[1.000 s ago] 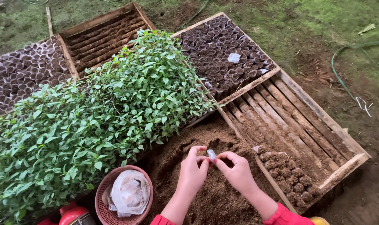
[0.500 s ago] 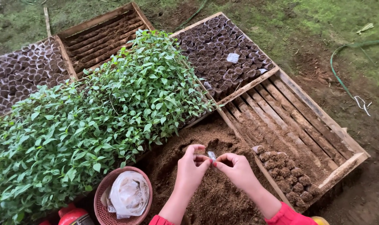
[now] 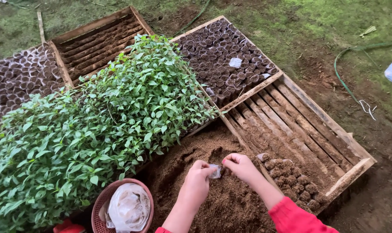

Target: Manually forming soil plugs for seedlings by wrapping loose soil in small plastic sheets and compressing them.

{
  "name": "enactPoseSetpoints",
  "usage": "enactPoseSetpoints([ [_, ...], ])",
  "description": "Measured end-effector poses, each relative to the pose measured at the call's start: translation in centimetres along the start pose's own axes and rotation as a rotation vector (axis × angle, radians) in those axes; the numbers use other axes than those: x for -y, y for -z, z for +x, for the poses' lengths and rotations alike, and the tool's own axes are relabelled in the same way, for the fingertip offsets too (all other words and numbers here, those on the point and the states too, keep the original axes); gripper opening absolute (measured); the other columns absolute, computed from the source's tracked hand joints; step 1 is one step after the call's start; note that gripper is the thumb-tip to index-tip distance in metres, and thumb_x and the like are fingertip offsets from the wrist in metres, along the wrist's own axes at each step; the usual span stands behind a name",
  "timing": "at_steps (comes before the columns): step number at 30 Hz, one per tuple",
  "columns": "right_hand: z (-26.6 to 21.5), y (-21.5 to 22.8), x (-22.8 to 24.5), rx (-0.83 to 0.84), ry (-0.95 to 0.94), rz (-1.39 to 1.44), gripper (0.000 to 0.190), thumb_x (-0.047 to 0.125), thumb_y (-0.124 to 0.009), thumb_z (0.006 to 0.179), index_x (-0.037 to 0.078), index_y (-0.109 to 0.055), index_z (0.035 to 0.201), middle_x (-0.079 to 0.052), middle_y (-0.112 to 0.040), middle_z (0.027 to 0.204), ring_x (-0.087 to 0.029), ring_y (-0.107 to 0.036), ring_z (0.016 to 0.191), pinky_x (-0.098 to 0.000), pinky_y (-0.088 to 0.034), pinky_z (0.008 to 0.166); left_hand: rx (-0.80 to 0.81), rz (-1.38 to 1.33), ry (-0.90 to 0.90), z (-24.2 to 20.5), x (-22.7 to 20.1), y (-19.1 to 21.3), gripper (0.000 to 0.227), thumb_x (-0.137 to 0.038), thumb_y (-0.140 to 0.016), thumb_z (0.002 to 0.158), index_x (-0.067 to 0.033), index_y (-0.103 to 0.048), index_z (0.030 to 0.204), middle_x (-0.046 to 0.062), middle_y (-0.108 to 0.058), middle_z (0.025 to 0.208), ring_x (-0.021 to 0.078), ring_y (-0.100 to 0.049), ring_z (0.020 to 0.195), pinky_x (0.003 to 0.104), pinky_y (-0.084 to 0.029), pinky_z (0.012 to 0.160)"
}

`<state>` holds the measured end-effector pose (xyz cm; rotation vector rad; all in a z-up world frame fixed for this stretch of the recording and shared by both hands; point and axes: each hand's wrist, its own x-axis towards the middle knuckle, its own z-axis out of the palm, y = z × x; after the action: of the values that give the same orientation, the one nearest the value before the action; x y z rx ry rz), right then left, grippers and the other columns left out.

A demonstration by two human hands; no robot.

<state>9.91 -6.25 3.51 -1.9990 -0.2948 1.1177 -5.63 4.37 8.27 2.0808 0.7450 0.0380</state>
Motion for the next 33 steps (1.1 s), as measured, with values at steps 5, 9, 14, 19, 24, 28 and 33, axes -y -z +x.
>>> enactPoseSetpoints([
  [5,2.5,-3.1,-5.8,0.030,0.004,-0.467,0.034,0.012,-0.065,0.083,0.005,-0.061,0.116,-0.011,-0.062,0.109,-0.011,-0.059,0.069,-0.0178,-0.058,0.060,0.000,0.041,-0.028,0.5,1.4,-0.9,0.030,-0.002,-0.058,0.090,-0.0111,-0.075,0.113,0.007,-0.066,0.117,0.0159,-0.068,0.093,0.024,-0.059,0.090],
  [9,4.8,-9.0,-17.1,0.086,0.229,-0.816,0.052,0.010,-0.073,0.074,0.006,-0.049,0.119,-0.015,-0.048,0.115,-0.031,-0.048,0.103,-0.0396,-0.051,0.092,-0.021,0.063,-0.019,0.5,2.2,-0.9,0.031,0.002,-0.057,0.088,-0.0085,-0.074,0.111,0.007,-0.062,0.130,0.0167,-0.071,0.091,0.025,-0.061,0.085],
  [14,3.8,-7.6,-14.2,0.170,-0.079,-0.281,0.044,0.002,-0.062,0.075,0.001,-0.059,0.119,-0.013,-0.063,0.099,-0.018,-0.060,0.079,-0.0238,-0.055,0.069,-0.060,0.005,-0.038,0.4,2.5,-0.6,0.025,-0.002,-0.055,0.087,-0.0018,-0.075,0.103,0.006,-0.070,0.116,0.0169,-0.071,0.083,0.026,-0.061,0.077],
  [19,3.1,-4.4,-10.2,0.335,-0.355,0.458,0.024,0.005,-0.066,0.088,-0.008,-0.061,0.108,-0.020,-0.065,0.093,-0.023,-0.061,0.078,-0.0306,-0.056,0.069,-0.123,-0.019,-0.014,0.9,3.1,-0.7,0.019,-0.011,-0.062,0.085,-0.0011,-0.077,0.078,0.007,-0.076,0.105,0.0146,-0.067,0.061,0.022,-0.056,0.052],
  [24,1.8,-3.3,-6.2,0.173,-0.174,0.945,0.023,0.021,-0.056,0.099,0.005,-0.059,0.082,-0.007,-0.063,0.070,-0.009,-0.041,0.045,-0.0231,-0.029,0.039,-0.079,0.167,0.048,1.3,3.8,-1.6,0.010,-0.012,-0.069,0.087,-0.0103,-0.079,0.087,0.005,-0.074,0.101,0.0134,-0.067,0.068,0.022,-0.059,0.061],
  [28,0.4,-3.4,-1.6,0.203,-0.087,1.235,0.025,0.023,-0.049,0.104,0.006,-0.055,0.086,-0.005,-0.060,0.068,-0.006,-0.037,0.039,-0.0183,-0.028,0.031,-0.093,0.224,0.002,1.0,4.0,-2.9,0.015,-0.002,-0.063,0.081,-0.0078,-0.077,0.084,0.004,-0.071,0.089,0.0182,-0.067,0.065,0.028,-0.059,0.064],
  [33,-1.3,-4.3,2.3,0.201,-0.048,1.472,0.032,0.029,-0.044,0.103,0.013,-0.050,0.076,-0.002,-0.049,0.061,-0.014,-0.045,0.054,-0.0283,-0.040,0.052,-0.047,0.302,-0.049,1.1,3.8,-4.3,0.014,0.006,-0.061,0.076,-0.0010,-0.071,0.084,0.012,-0.071,0.089,0.0268,-0.072,0.068,0.036,-0.061,0.066],
])
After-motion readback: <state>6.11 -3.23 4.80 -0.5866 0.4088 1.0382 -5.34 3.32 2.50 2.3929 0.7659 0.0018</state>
